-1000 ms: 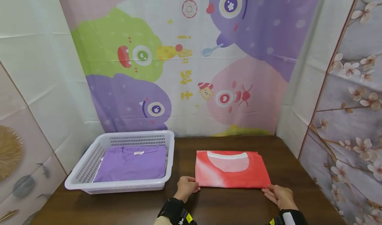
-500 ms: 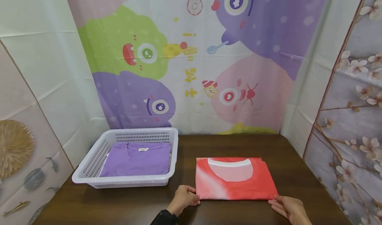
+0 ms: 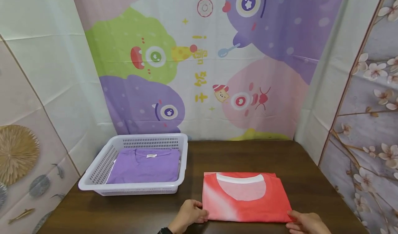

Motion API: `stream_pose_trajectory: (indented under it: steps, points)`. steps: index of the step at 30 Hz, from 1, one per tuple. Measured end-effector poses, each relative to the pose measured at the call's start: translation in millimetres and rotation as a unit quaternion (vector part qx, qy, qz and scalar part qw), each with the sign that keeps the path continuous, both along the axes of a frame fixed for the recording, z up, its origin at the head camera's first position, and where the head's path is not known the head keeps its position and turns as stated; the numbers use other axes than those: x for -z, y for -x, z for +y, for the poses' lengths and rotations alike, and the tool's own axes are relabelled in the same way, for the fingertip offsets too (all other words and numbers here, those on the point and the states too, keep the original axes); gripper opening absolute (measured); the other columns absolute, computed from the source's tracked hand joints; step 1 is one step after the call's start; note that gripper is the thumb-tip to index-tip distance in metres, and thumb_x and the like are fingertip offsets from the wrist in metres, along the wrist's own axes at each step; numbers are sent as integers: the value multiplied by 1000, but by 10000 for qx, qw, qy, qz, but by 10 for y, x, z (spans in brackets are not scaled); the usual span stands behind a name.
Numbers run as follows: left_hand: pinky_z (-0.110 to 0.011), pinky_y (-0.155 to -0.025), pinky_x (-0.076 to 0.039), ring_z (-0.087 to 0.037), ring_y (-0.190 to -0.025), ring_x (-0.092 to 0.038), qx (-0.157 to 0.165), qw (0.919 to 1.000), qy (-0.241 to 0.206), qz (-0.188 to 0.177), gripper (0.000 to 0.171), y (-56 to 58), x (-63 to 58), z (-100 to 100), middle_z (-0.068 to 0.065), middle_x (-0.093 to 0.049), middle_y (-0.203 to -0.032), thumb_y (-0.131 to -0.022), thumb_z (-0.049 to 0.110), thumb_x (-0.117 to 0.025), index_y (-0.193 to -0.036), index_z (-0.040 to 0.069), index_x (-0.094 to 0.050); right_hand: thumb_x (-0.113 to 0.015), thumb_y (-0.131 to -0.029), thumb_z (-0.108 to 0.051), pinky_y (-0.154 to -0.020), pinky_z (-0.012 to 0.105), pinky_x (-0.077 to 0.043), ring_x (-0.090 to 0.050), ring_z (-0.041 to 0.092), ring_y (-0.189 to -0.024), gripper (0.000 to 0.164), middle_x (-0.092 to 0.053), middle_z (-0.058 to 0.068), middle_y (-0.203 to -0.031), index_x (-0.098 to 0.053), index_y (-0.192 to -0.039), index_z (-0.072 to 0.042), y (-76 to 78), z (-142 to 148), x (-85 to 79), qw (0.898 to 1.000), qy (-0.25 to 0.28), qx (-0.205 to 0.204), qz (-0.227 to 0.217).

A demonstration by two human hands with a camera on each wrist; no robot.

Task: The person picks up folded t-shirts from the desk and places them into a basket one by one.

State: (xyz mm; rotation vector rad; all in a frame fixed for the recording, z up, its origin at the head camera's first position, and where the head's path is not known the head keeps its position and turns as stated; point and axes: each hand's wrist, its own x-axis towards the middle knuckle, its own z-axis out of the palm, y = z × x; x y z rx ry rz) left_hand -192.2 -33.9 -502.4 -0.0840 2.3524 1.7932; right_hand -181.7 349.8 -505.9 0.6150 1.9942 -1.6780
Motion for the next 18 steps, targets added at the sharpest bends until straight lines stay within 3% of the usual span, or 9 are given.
stream_pose_trajectory:
  steps: [3, 7, 11, 18]
  points:
    - [-29, -61, -57, -20, -68, -68, -361, 9988, 227, 253, 27, 85, 8, 48, -17, -70, -79, -74, 5, -72, -92, -12, -64, -60, -93, -18, -83, 35, -58, -70, 18, -81, 39, -63, 33, -107, -61, -118, 12, 53, -20, -72, 9999, -9, 121, 110]
    - [-31, -62, -59, -18, -67, -68, -624, 9979, -98, 143, 27, 166, 45, 74, -18, -68, -82, -74, -1, -70, -96, -15, -63, -61, -89, -9, -79, 34, -59, -67, 17, -74, 18, -65, 8, -85, -69, -95, 6, 101, -36, -121, 9985, 366, 414, 59]
    - [-31, -61, -59, -15, -63, -67, -537, 9979, -349, -40, 24, 174, 65, 42, -15, -69, -77, -74, -6, -69, -96, -15, -63, -61, -87, -3, -75, 30, -59, -65, 15, -68, 17, -63, 1, -75, -64, -95, 12, 104, -99, -140, 9985, 255, 485, -46]
    - [-30, -58, -59, -17, -61, -69, -310, 9995, -59, 91, 20, 62, 23, -108, -11, -70, -70, -72, -8, -67, -91, -13, -64, -57, -86, -6, -64, 22, -57, -61, 9, -59, 12, -62, 0, -64, -60, -87, 6, 19, -276, -134, 9994, -317, 123, 27]
